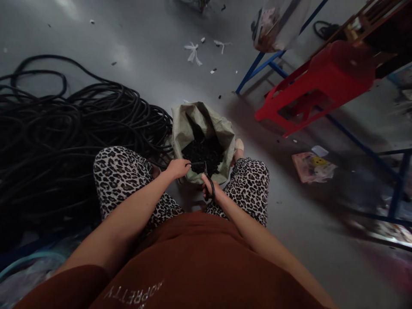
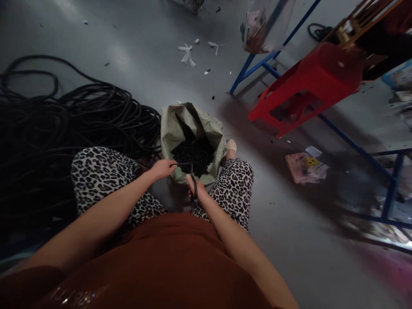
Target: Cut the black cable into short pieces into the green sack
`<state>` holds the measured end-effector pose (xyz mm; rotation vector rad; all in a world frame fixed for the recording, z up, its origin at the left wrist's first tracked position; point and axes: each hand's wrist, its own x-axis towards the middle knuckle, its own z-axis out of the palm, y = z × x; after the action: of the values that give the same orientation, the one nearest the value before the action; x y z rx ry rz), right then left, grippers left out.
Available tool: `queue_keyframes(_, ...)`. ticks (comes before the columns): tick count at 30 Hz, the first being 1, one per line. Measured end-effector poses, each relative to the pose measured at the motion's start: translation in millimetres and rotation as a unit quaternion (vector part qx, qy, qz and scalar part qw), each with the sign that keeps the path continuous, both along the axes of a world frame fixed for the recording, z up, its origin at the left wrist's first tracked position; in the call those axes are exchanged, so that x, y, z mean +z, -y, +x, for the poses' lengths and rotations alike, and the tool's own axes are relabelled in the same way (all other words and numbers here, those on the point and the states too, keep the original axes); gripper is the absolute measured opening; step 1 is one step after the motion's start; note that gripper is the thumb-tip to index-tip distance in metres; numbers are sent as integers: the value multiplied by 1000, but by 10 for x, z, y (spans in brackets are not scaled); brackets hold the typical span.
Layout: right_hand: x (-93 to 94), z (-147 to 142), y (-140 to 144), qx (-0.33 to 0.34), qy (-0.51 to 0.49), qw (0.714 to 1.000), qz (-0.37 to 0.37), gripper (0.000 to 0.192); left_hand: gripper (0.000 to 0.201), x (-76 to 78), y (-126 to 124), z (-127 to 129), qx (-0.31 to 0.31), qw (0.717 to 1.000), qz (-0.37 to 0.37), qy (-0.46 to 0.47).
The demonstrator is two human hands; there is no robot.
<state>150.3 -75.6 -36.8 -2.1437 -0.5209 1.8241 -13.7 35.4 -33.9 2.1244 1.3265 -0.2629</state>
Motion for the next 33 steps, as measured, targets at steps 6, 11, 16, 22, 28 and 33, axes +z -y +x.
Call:
queue_keyframes(6,6,-36,-10,1,-21,1000,5,50,36,12,1,4,-2,1000,-5,15)
queue_keyframes(11,61,-42,-34,7,-21,1000,12,50,37,28,10,12,-11,1000,-12,22)
queue_keyframes(16,88,-46,-45,0,-18,1000,5,48,36,14,16,6,-18,999,-16,36)
queue_keyframes(22,51,-46,-40,1,-20,1000,12,50,36,8,22,0,-19,998,-20,53)
queue_keyframes(28,161,-59,-70,4,-11,1000,2,49,35,-18,16,-7,-17,998,-23,63)
queue_keyframes(33,174,-62,-70,7,-10,1000,7,48,33,-51,16,-16,3,996,-35,81)
